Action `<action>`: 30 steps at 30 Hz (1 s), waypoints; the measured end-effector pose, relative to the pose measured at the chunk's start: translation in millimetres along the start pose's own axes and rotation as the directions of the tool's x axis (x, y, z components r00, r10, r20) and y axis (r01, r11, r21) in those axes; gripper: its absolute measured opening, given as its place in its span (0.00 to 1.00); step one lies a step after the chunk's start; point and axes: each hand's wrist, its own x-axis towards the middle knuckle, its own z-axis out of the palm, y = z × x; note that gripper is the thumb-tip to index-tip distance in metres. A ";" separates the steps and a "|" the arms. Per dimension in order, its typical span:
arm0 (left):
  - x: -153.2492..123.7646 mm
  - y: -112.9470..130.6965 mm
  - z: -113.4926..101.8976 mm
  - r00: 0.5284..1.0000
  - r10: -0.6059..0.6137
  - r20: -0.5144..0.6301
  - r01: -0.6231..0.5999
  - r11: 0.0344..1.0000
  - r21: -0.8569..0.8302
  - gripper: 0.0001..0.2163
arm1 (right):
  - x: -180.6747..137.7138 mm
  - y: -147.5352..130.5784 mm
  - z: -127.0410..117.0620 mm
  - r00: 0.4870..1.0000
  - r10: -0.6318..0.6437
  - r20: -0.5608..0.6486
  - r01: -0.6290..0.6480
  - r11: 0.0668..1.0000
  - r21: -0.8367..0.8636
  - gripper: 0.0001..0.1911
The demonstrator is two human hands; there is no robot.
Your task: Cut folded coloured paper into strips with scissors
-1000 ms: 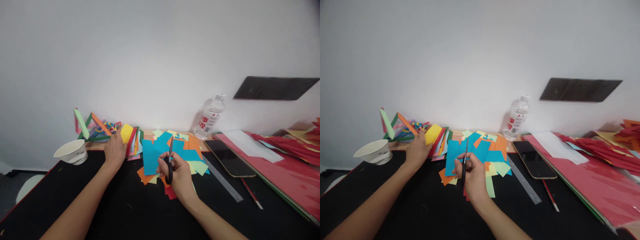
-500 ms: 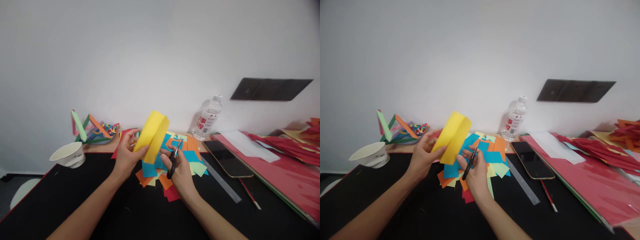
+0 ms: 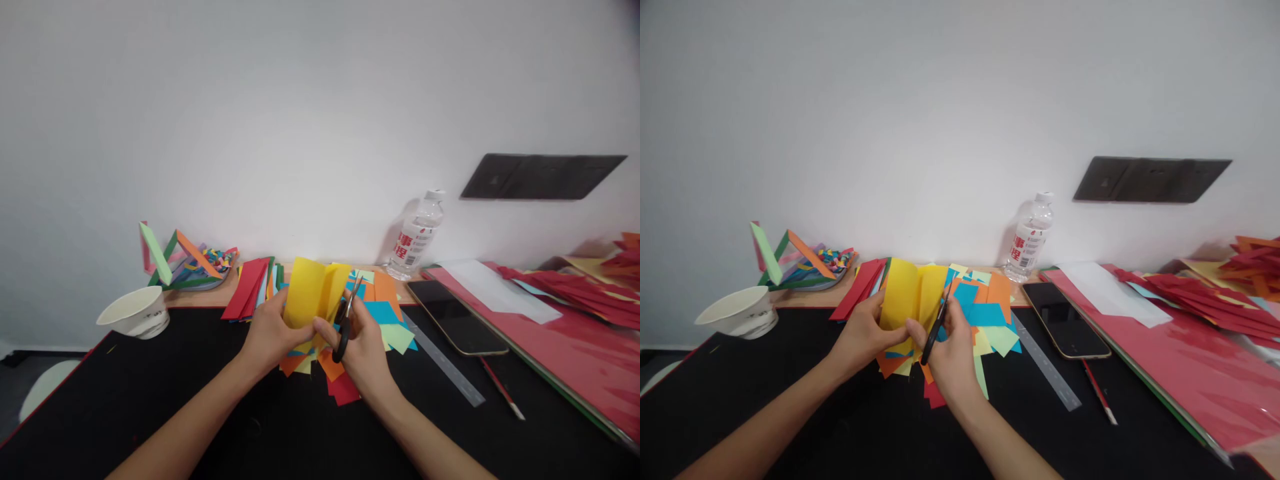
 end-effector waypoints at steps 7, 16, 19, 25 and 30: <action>1.1 6.0 -2.1 0.984 -0.179 0.024 0.180 0.968 -0.174 0.13 | 1.1 0.8 -2.9 0.989 0.046 -0.144 -0.054 0.997 -0.055 0.26; -0.6 2.1 -1.2 0.948 -0.241 0.210 0.294 0.914 -0.280 0.18 | 1.1 -2.5 -5.1 0.963 -0.016 -0.269 -0.012 0.995 -0.103 0.20; -1.3 1.9 -0.8 0.941 -0.231 0.246 0.289 0.928 -0.234 0.17 | 1.9 -1.6 -5.0 0.963 -0.007 -0.268 -0.016 0.997 -0.081 0.20; 0.4 1.9 -4.9 0.935 -0.281 0.217 0.345 0.862 -0.372 0.18 | 1.4 -0.8 -5.6 0.976 0.038 -0.216 -0.052 0.997 -0.060 0.22; -0.1 4.0 -7.2 0.926 -0.260 0.274 0.339 0.893 -0.295 0.19 | 1.4 -1.3 -4.6 0.982 -0.007 -0.188 -0.016 0.993 -0.118 0.19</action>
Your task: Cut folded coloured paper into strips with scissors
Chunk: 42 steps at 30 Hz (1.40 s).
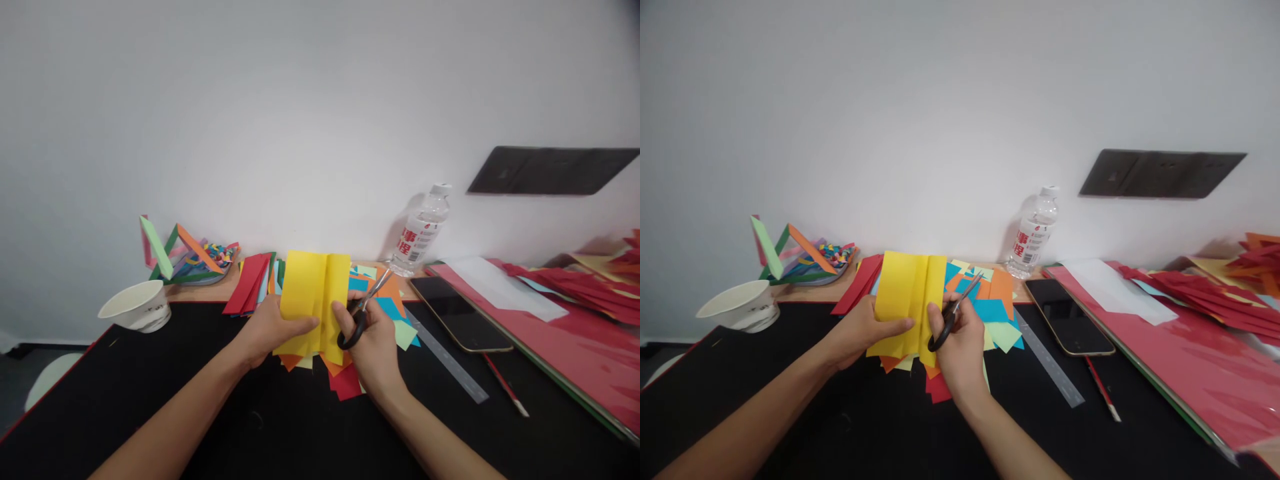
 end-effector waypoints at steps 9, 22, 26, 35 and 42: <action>5.1 3.4 -10.1 0.997 0.008 -0.080 -0.020 0.987 -0.159 0.19 | 6.8 8.7 -6.1 0.998 0.043 -0.041 -0.037 0.992 0.124 0.16; 14.4 5.1 -23.0 0.855 0.085 -0.512 -0.204 0.962 -0.180 0.20 | -0.4 -11.2 -6.0 0.968 -0.179 0.173 0.173 0.984 0.050 0.14; 15.2 7.2 -26.5 0.830 0.113 -0.546 -0.268 0.940 -0.212 0.22 | -12.7 -6.1 -1.5 0.702 0.176 0.690 -0.199 0.979 -0.048 0.23; 3.9 25.3 -20.4 0.848 0.144 -0.510 -0.368 0.853 -0.370 0.12 | -10.0 -0.7 0.9 0.618 0.360 0.699 -0.267 0.932 -0.244 0.29; 1.0 24.7 -14.8 0.868 0.122 -0.481 -0.314 0.886 -0.342 0.14 | -11.5 -3.0 -1.2 0.611 0.301 0.733 -0.239 0.952 -0.191 0.26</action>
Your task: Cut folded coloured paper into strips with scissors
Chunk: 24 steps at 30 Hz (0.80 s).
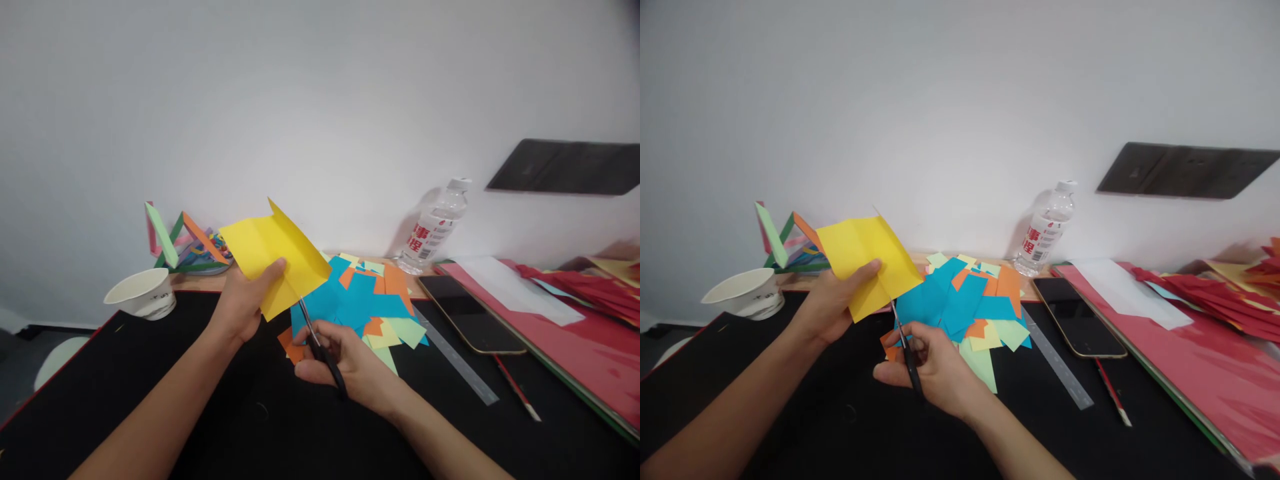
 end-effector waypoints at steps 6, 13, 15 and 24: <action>-2.8 -1.5 0.4 0.999 0.012 0.045 -0.015 0.997 0.073 0.16 | -0.3 -0.3 0.4 1.000 0.018 -0.012 -0.018 0.999 0.047 0.27; -5.8 -0.3 2.4 0.996 -0.031 0.081 0.021 0.993 0.116 0.20 | -0.4 -3.8 1.4 0.999 0.036 0.001 -0.036 0.994 0.107 0.28; -6.1 0.7 2.7 0.996 -0.042 0.080 0.031 0.991 0.128 0.20 | -0.2 -4.8 1.7 0.999 0.036 0.004 -0.036 0.993 0.111 0.28; -8.1 2.9 2.5 0.994 -0.066 0.084 0.053 0.988 0.142 0.20 | -1.4 -3.0 2.3 0.999 0.044 -0.002 -0.044 0.994 0.098 0.26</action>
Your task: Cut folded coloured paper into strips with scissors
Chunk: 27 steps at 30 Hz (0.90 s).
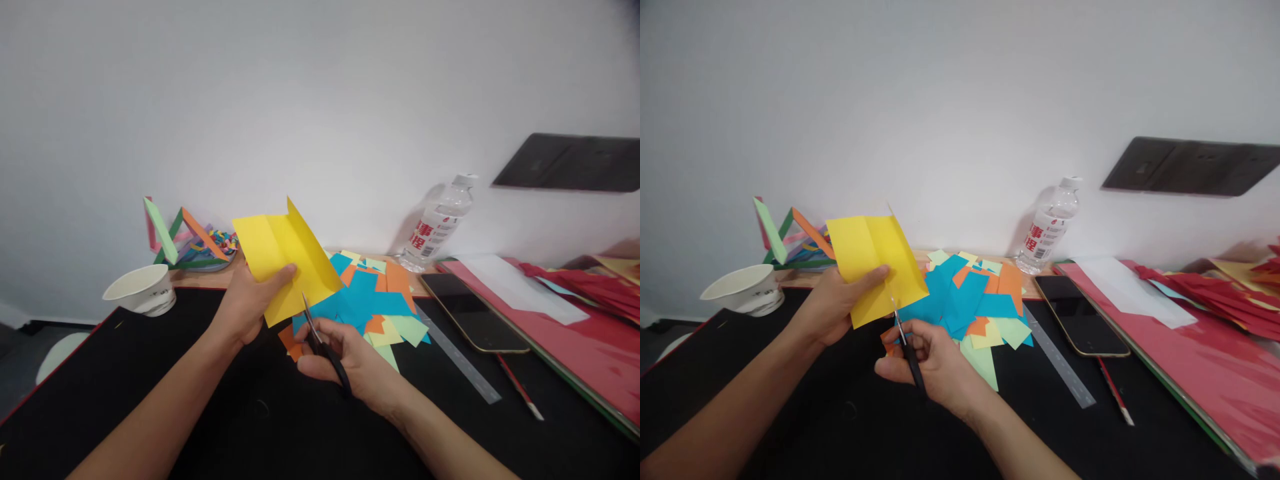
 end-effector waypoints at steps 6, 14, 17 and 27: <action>0.1 -0.6 0.5 0.999 0.034 -0.019 -0.034 0.999 -0.008 0.20 | 0.9 1.1 -0.8 1.000 0.003 0.002 -0.002 1.000 -0.023 0.26; -2.4 0.7 2.1 0.998 0.063 -0.028 -0.063 0.998 -0.013 0.20 | -0.1 1.3 -0.7 1.000 -0.005 0.010 0.005 1.000 -0.019 0.26; -2.3 1.2 2.8 0.998 0.059 -0.028 -0.059 0.998 -0.011 0.19 | -0.6 -0.3 -0.9 1.000 0.008 0.002 -0.008 0.999 -0.032 0.26; -3.2 1.6 2.9 0.999 0.024 -0.026 -0.025 0.999 -0.024 0.19 | -0.4 -3.9 1.5 1.000 0.024 0.006 -0.024 1.000 0.004 0.26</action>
